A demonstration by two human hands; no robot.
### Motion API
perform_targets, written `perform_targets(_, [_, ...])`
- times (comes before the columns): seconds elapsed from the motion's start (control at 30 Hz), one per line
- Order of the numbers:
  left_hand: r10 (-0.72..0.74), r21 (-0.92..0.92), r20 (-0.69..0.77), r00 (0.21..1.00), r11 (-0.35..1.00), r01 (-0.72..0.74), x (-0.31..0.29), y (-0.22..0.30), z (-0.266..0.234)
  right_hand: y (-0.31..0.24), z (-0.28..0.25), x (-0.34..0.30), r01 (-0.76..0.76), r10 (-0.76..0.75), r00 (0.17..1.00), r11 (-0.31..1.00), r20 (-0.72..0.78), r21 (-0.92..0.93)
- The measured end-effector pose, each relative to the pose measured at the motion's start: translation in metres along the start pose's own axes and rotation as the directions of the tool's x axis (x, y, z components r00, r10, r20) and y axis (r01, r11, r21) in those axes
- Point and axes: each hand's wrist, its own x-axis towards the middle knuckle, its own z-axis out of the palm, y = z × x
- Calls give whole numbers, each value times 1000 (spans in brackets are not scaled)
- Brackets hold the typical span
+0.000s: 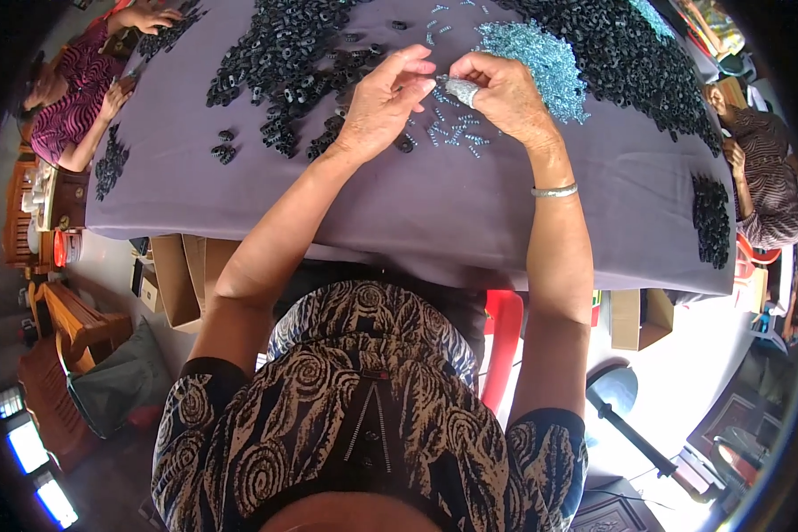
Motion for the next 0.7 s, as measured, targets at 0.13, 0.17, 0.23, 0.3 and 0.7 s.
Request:
perform_targets(0.13, [-84,-81,78,993,993,90,6,3,0,-4,2,0,-4,6,998,999,67,-35])
perform_targets(0.17, [-83,-79,83,993,993,90,8,2,0,-5,4,0,6,-4,998,1000,66,-29])
perform_targets(0.23, [-143,-210,67,988,966,153,10,-4,0,-7,8,0,21,-17,997,998,79,-61])
perform_targets(0.3, [-130,-235,41,991,962,137,12,-12,0,-12,11,0,0,6,997,997,76,-83])
perform_targets(0.7, [-218,-349,-50,975,918,187,11,-13,0,0,-6,1,-32,38,999,976,25,-215])
